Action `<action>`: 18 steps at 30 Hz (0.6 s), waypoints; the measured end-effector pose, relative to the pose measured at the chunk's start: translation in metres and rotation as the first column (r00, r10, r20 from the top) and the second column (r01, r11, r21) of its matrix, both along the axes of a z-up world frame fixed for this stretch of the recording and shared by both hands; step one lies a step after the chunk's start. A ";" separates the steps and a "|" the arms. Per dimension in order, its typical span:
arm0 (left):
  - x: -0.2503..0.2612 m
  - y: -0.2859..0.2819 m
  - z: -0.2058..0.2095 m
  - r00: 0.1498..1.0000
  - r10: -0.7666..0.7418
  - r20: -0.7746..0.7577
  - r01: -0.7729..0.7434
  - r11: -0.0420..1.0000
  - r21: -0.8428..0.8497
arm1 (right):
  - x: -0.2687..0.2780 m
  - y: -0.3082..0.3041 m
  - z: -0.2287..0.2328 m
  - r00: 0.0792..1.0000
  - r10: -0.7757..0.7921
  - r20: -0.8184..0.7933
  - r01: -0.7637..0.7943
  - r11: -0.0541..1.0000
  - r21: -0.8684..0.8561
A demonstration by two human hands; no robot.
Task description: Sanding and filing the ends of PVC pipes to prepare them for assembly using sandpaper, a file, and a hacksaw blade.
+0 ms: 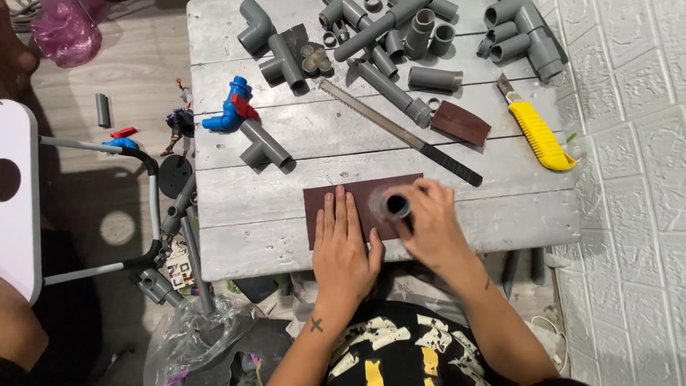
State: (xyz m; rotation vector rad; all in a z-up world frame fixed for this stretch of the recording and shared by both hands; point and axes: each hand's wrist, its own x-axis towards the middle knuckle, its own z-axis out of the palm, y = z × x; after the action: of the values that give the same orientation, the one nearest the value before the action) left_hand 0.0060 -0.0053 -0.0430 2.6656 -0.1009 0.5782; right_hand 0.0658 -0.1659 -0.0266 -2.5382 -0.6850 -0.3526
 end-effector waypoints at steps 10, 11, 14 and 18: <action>0.001 -0.002 -0.008 0.998 0.030 0.052 -0.032 0.999 0.034 | -0.007 0.005 -0.004 0.999 -0.005 0.032 0.004 1.000 0.019; 0.000 -0.001 -0.009 0.999 0.024 0.043 -0.025 0.999 0.023 | -0.001 0.009 0.000 0.999 -0.011 0.050 0.011 1.000 0.004; -0.001 -0.001 -0.007 0.999 0.016 0.030 -0.016 1.000 0.008 | 0.005 0.007 0.004 0.993 -0.045 0.107 0.048 0.998 -0.029; -0.001 -0.002 -0.004 1.000 0.016 0.009 -0.016 1.000 0.008 | -0.011 -0.014 -0.010 0.986 -0.087 0.145 0.096 0.994 -0.055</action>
State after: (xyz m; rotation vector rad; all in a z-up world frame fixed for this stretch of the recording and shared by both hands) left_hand 0.0053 -0.0070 -0.0473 2.6742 -0.0845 0.5963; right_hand 0.0552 -0.1798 -0.0366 -2.6279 -0.6414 -0.5570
